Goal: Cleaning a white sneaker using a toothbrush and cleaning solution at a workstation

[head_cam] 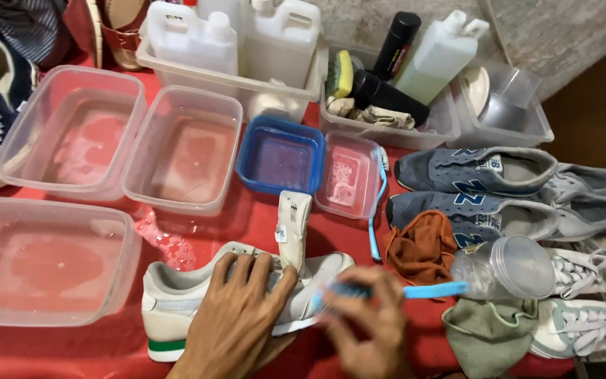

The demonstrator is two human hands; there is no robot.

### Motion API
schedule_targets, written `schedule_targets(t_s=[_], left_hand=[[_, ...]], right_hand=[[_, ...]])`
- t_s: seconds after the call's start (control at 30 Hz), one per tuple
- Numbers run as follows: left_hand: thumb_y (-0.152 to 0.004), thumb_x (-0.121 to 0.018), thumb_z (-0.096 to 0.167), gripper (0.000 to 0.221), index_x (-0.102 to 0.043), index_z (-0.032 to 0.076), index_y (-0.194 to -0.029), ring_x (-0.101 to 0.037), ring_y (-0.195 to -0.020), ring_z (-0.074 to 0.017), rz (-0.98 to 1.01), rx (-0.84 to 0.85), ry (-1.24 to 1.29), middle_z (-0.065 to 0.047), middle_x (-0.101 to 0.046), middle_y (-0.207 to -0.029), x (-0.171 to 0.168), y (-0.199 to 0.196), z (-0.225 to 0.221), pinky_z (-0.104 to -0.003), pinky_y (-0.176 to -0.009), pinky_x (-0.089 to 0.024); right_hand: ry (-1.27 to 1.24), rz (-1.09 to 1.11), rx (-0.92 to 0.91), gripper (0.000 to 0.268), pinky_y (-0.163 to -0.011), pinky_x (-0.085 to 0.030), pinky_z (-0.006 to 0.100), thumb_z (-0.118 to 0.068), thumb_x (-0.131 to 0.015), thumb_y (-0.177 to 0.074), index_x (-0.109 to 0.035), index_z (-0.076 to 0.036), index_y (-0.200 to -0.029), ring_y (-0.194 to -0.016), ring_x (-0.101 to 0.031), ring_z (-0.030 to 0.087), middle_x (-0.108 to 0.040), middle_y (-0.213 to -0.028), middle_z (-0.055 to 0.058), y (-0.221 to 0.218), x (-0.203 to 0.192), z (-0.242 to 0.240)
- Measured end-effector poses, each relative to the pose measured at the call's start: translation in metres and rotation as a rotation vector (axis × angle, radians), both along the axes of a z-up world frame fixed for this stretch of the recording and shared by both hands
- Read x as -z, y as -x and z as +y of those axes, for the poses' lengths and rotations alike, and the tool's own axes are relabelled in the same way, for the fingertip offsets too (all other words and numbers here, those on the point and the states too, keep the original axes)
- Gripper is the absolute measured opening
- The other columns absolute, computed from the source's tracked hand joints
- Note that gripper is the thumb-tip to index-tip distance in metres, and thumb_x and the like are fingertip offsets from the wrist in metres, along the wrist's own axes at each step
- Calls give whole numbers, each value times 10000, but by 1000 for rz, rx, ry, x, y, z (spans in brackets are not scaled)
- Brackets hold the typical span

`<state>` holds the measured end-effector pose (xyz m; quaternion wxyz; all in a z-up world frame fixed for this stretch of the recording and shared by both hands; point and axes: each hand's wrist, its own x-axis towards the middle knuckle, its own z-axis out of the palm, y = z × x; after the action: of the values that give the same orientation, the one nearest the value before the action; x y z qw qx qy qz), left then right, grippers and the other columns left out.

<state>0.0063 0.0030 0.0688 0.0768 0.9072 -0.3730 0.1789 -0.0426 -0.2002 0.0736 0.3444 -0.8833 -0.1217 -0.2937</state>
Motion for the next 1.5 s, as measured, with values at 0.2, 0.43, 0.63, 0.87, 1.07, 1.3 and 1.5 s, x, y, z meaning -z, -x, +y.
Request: schedule_targets(t_s=[0.2, 0.43, 0.63, 0.87, 1.07, 1.3, 1.5], left_hand=[[-587, -819, 698, 905, -549, 149, -1254, -557, -914, -367, 22, -39, -66, -142, -570, -1039, -5, 5, -2, -498, -873, -424], [-653, -758, 686, 825, -557, 153, -1250, -551, -925, -361, 17, -45, -59, -148, -568, -1055, -5, 4, -2, -495, -863, -430], [-734, -676, 754, 805, -554, 163, -1267, -548, -923, -366, 19, -54, -61, -148, -563, -1043, -3, 4, -3, -502, -840, -432], [-776, -586, 772, 766, -543, 176, -1254, -548, -910, -355, -13, -63, -73, -136, -555, -1045, -1, 5, -4, -490, -862, -431], [-582, -738, 786, 895, -549, 205, -1237, -562, -910, -332, -23, -103, -126, -100, -560, -1017, 0, 4, -6, -480, -859, -446], [-571, -748, 765, 907, -548, 195, -1247, -563, -922, -332, -6, -104, -125, -108, -563, -1026, -2, 7, -5, -482, -885, -447], [-573, -745, 794, 911, -555, 202, -1238, -570, -914, -321, -22, -104, -142, -99, -572, -1016, 0, 7, -6, -479, -890, -452]], right_hand=[[84, 30, 12, 177, -952, -462, 437, -225, -800, -834, -740, -162, -989, -1002, -644, 252, -662, -1092, 54, -7, -4, -18], [69, 107, 123, 279, -994, -382, 395, -285, -816, -820, -779, -188, -1078, -1042, -648, 178, -693, -1131, 4, -7, -4, -20], [90, 19, -53, 250, -1006, -405, 430, -323, -814, -836, -769, -232, -1064, -1034, -630, 233, -667, -1164, 30, 7, 1, -6], [38, -17, -77, 253, -1009, -387, 453, -338, -828, -825, -774, -205, -1033, -992, -617, 234, -676, -1132, 54, 8, -2, 0], [55, 11, 106, 199, -959, -409, 440, -250, -825, -827, -769, -163, -998, -1007, -638, 235, -674, -1104, 38, 2, -8, -5], [73, 32, 86, 264, -993, -388, 451, -280, -846, -800, -776, -195, -1040, -1014, -624, 230, -677, -1131, 37, 3, -1, -9], [45, 38, 42, 272, -1010, -361, 418, -284, -821, -840, -769, -196, -1093, -1045, -653, 188, -687, -1138, 30, 0, 3, -14]])
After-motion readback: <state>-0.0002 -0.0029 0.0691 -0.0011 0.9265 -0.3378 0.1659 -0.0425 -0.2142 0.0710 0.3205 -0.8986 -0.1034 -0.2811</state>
